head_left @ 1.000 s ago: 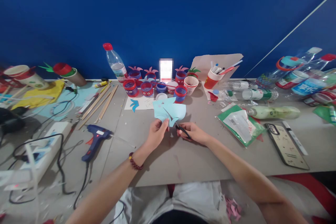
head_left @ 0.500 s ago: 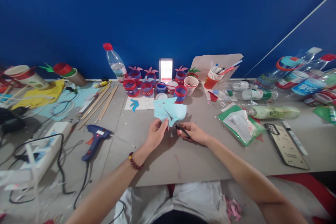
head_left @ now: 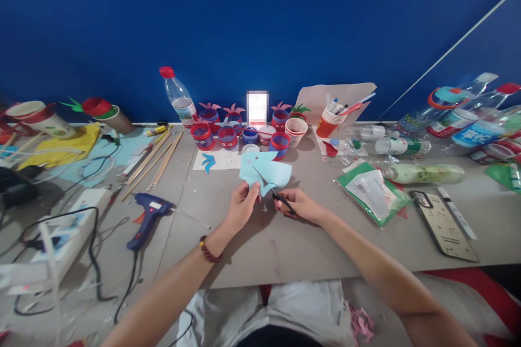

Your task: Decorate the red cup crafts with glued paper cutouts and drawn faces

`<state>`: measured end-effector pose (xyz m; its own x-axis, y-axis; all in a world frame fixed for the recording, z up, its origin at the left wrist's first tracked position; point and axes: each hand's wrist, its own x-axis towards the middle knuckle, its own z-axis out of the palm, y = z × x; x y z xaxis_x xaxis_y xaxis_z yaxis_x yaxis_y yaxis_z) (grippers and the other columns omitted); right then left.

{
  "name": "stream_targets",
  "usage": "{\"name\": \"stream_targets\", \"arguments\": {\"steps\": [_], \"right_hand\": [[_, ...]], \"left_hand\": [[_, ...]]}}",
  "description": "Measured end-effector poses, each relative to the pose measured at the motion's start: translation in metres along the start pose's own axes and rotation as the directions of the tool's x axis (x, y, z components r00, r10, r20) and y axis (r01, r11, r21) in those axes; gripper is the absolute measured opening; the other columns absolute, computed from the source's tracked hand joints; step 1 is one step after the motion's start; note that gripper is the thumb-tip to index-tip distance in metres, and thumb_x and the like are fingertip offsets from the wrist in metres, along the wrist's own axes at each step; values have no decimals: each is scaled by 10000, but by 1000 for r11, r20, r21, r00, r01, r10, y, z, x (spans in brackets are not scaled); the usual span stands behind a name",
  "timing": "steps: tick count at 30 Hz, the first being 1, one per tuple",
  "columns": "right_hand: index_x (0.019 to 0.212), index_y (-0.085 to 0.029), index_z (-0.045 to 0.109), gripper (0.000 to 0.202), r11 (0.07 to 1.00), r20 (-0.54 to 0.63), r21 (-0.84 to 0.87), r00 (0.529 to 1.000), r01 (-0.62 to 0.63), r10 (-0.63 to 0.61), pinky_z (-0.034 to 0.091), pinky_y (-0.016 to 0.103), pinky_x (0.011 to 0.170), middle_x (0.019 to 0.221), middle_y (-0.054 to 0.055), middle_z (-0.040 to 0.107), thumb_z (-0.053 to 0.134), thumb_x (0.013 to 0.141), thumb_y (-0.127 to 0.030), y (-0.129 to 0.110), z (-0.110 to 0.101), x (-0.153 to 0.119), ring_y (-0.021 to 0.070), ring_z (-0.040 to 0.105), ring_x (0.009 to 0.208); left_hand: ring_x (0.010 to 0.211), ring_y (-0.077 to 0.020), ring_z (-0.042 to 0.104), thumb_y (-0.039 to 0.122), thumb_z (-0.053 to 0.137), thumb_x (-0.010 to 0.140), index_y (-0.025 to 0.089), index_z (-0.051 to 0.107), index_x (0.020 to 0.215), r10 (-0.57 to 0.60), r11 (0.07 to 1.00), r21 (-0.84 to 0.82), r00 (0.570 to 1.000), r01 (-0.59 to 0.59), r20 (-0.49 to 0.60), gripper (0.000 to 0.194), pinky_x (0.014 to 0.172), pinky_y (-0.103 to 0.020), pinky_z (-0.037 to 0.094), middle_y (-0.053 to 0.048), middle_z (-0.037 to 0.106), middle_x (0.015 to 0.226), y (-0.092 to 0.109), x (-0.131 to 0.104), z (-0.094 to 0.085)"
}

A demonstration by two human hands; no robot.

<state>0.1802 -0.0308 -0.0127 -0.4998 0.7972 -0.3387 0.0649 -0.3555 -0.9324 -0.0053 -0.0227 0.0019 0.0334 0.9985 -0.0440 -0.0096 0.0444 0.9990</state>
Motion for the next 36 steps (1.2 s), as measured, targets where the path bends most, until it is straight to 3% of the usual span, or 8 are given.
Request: {"name": "stream_targets", "arguments": {"steps": [36], "right_hand": [[750, -161, 571, 388, 1000, 11, -19, 1000, -11, 11, 173, 185, 354, 472, -98, 397, 694, 761, -529, 2, -3, 0, 27, 278, 367]], "left_hand": [[485, -109, 489, 534, 650, 738, 192, 482, 531, 52, 999, -5, 998, -52, 17, 434, 504, -254, 391, 28, 508, 482, -4, 0, -1]]}}
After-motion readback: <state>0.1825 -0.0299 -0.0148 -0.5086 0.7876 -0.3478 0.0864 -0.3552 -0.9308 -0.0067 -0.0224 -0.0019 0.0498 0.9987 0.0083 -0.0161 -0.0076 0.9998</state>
